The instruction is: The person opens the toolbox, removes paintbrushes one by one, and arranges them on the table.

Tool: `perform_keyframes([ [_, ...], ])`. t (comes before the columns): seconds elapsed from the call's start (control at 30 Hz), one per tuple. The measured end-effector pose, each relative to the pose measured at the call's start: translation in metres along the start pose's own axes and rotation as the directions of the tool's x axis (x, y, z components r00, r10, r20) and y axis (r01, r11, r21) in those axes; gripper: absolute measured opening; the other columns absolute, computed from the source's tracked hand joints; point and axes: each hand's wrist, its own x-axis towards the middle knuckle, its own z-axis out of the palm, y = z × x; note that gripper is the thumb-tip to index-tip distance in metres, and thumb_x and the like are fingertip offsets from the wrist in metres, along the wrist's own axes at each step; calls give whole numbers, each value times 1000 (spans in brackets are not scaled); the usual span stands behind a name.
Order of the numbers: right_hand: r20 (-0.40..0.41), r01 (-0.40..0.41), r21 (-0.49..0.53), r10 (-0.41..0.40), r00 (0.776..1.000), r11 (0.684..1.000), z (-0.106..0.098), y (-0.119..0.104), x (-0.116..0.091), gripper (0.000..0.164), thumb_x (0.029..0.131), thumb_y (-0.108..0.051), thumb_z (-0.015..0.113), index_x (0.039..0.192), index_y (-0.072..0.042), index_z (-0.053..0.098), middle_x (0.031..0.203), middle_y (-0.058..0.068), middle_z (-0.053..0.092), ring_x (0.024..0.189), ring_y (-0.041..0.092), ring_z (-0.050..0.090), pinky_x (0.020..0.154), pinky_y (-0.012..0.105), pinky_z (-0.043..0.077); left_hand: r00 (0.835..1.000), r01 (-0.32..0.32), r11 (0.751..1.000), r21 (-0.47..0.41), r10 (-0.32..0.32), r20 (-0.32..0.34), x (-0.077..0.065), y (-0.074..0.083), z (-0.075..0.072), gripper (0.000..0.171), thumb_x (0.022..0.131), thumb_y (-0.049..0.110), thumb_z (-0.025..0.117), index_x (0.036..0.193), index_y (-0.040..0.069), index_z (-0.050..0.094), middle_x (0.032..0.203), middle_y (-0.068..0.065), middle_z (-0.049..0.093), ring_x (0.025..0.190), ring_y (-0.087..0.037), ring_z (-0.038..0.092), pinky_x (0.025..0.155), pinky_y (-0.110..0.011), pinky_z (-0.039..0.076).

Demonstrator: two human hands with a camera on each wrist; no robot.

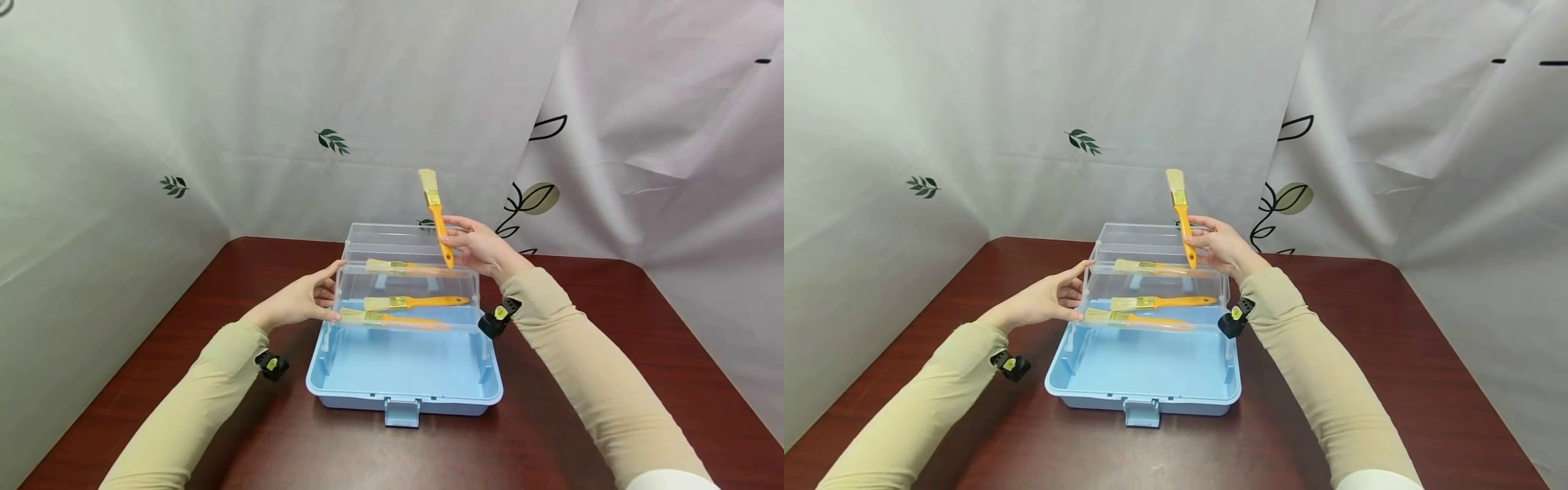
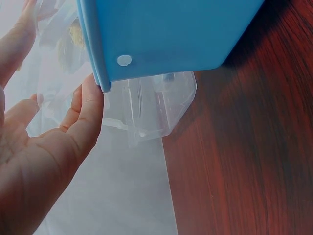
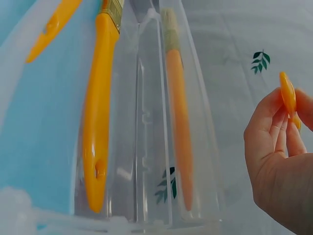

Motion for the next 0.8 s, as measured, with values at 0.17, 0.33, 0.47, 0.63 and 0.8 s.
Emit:
perform_keyframes([
  [0.17, 4, 1, -13, -1, 1000, 1000, -6, 2, -9, 58, 96, 2, 45, 150, -8, 24, 102, -4, 55, 79, 6, 56, 77, 26, 49, 1000, 2, 1000, 6, -2, -2, 0, 0, 0, 105, 75, 21, 81, 153, 23, 11, 119, -19, 48, 105, -29, 56, 96, -44, 47],
  [0.33, 17, -11, -30, 11, 1000, 999, -10, 6, -17, 58, 96, 1, 47, 149, -6, 25, 101, -4, 57, 78, 6, 57, 74, 26, 51, 1000, 2, 1000, 3, -2, -3, 1, 0, 0, 105, 75, 21, 81, 153, 24, 11, 119, -19, 47, 104, -29, 56, 96, -44, 47],
  [0.47, 29, -11, -50, 12, 1000, 999, -14, 10, -24, 59, 96, 0, 48, 149, -6, 24, 109, 0, 55, 81, 6, 58, 74, 25, 51, 1000, 2, 1000, -4, -2, -1, 1, -1, 0, 105, 75, 20, 80, 153, 23, 11, 119, -19, 47, 103, -28, 57, 95, -44, 48],
  [0.63, 39, -6, -37, 7, 999, 999, -22, 14, -34, 60, 96, -1, 48, 150, -4, 22, 103, -3, 58, 83, 6, 60, 75, 23, 52, 1000, 3, 1000, -4, -3, 0, 1, -1, 0, 104, 75, 20, 80, 153, 22, 11, 118, -19, 48, 103, -28, 57, 95, -43, 48],
  [0.8, 42, -12, -25, 13, 999, 1000, -32, 20, -43, 61, 96, -1, 49, 150, -3, 20, 99, -6, 61, 87, 7, 62, 77, 24, 53, 1000, 2, 1000, -6, -2, -1, 1, -1, 0, 105, 75, 20, 81, 153, 21, 11, 118, -19, 48, 103, -29, 57, 95, -44, 48],
])
